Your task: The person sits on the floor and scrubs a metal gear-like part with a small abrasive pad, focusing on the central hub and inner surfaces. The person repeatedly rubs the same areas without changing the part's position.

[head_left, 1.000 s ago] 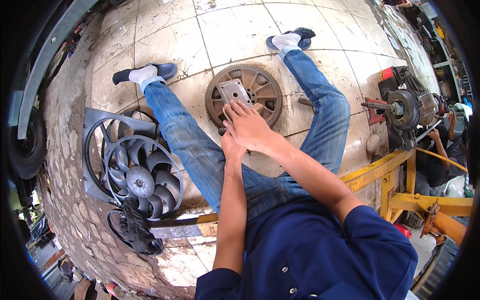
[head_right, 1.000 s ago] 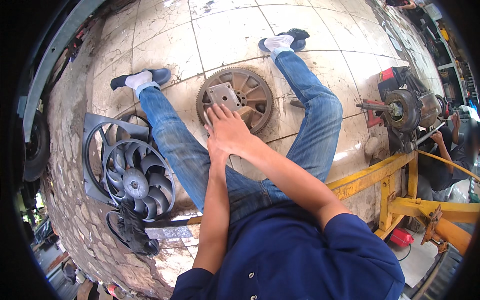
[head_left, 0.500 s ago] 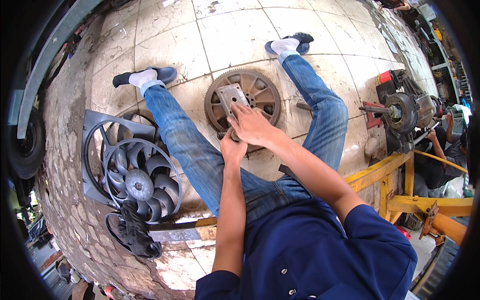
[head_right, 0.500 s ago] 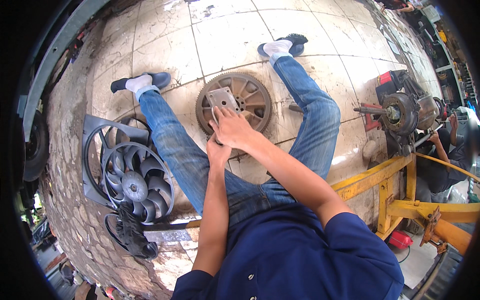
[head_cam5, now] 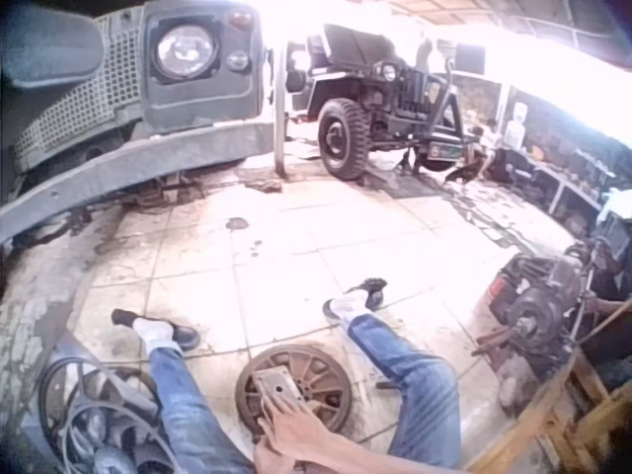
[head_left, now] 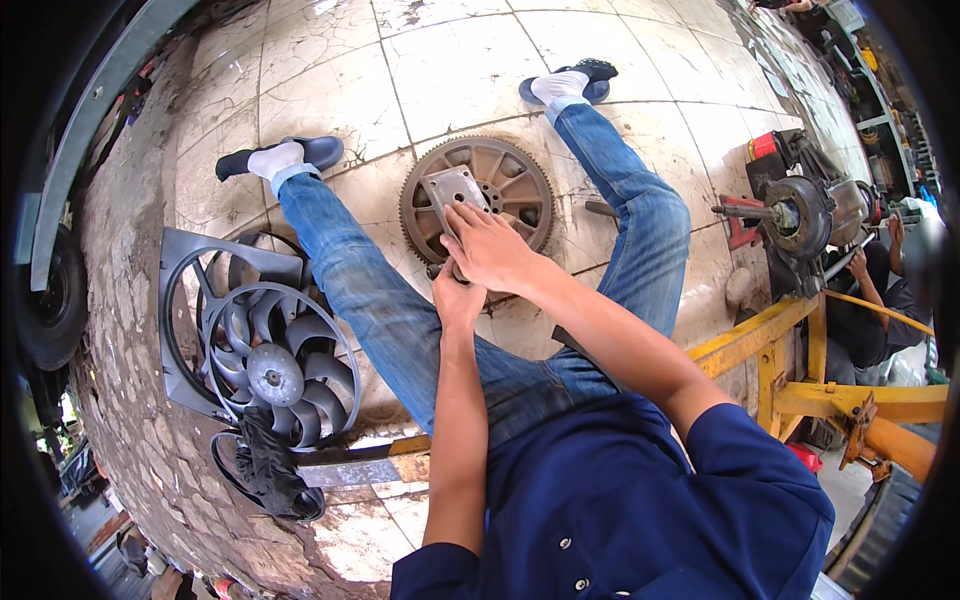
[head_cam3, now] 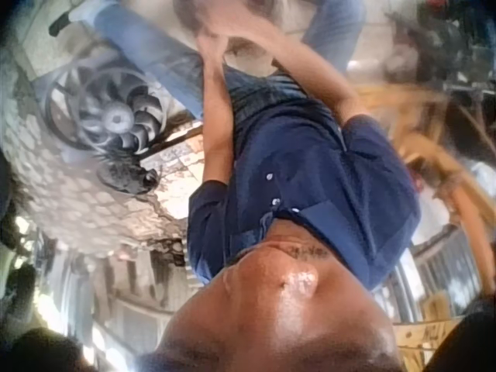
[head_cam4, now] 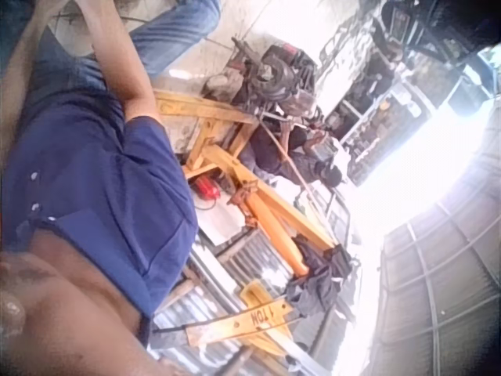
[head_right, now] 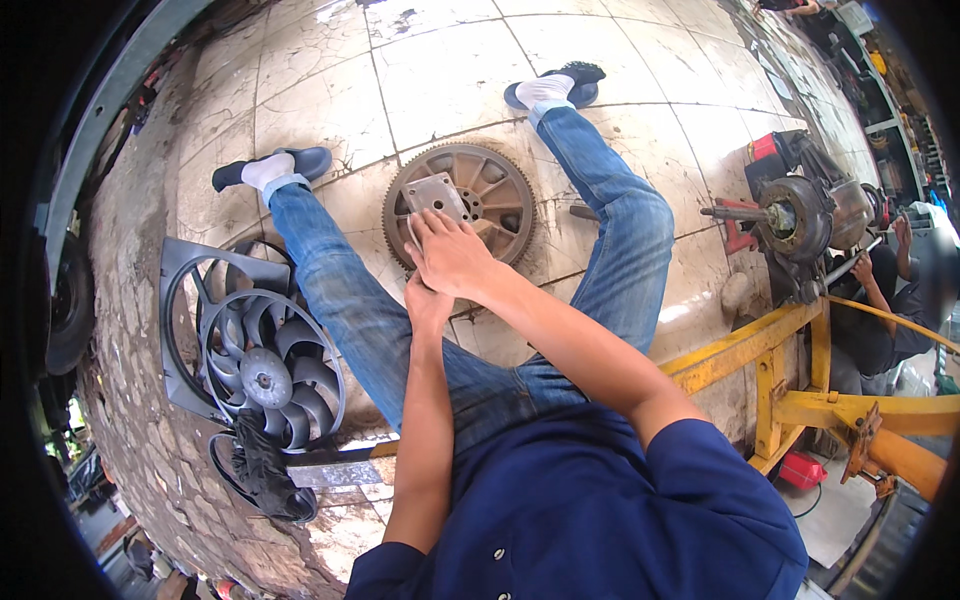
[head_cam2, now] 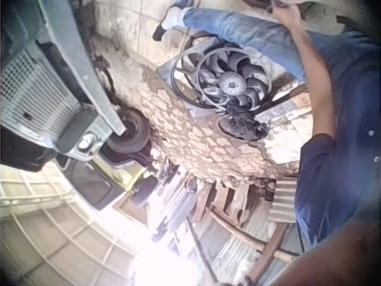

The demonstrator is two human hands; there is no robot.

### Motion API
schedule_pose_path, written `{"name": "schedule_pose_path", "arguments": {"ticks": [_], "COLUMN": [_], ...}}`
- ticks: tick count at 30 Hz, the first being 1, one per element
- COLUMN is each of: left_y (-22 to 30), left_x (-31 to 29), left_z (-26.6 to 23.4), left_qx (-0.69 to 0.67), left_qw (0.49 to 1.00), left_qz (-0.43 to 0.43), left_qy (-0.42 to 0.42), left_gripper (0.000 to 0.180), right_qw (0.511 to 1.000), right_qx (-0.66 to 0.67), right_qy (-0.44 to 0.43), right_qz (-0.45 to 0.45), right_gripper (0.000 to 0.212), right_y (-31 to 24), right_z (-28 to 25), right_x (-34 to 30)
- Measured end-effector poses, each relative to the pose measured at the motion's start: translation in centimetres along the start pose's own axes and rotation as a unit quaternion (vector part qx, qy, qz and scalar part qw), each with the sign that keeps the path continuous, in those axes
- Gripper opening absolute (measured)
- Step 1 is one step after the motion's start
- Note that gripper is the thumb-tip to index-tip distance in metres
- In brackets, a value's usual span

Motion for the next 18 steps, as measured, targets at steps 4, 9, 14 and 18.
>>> {"name": "schedule_pose_path", "arguments": {"ticks": [4,9,14,18], "left_y": [-0.2,-0.1,-3.0,-1.4], "left_x": [0.4,0.3,1.3,1.0], "left_z": [0.1,-0.1,-0.3,0.3], "left_qx": [0.032,0.091,0.187,0.147], "left_qw": [0.999,0.996,0.98,0.987], "left_qz": [0.003,-0.003,0.031,-0.001], "left_qy": [0.0,-0.016,-0.059,-0.062], "left_gripper": [0.041,0.044,0.052,0.054], "right_qw": [0.997,1.0,0.995,0.999], "right_qx": [-0.071,-0.009,-0.072,0.017], "right_qy": [0.013,-0.012,-0.011,-0.007], "right_qz": [-0.041,0.014,-0.07,0.026], "right_gripper": [0.055,0.057,0.055,0.054], "right_y": [-2.0,-0.5,-2.5,-0.9], "right_z": [0.6,0.6,0.5,0.2], "right_x": [-0.8,0.4,-0.9,0.6]}}
Point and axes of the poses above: each hand's wrist, its own x-axis towards the middle knuckle, its own z-axis out of the palm, y = z × x, the point moved 3 cm from there along x, towards the middle knuckle, and after that the axes turned 8 degrees about -x, right-handed, at the moved point
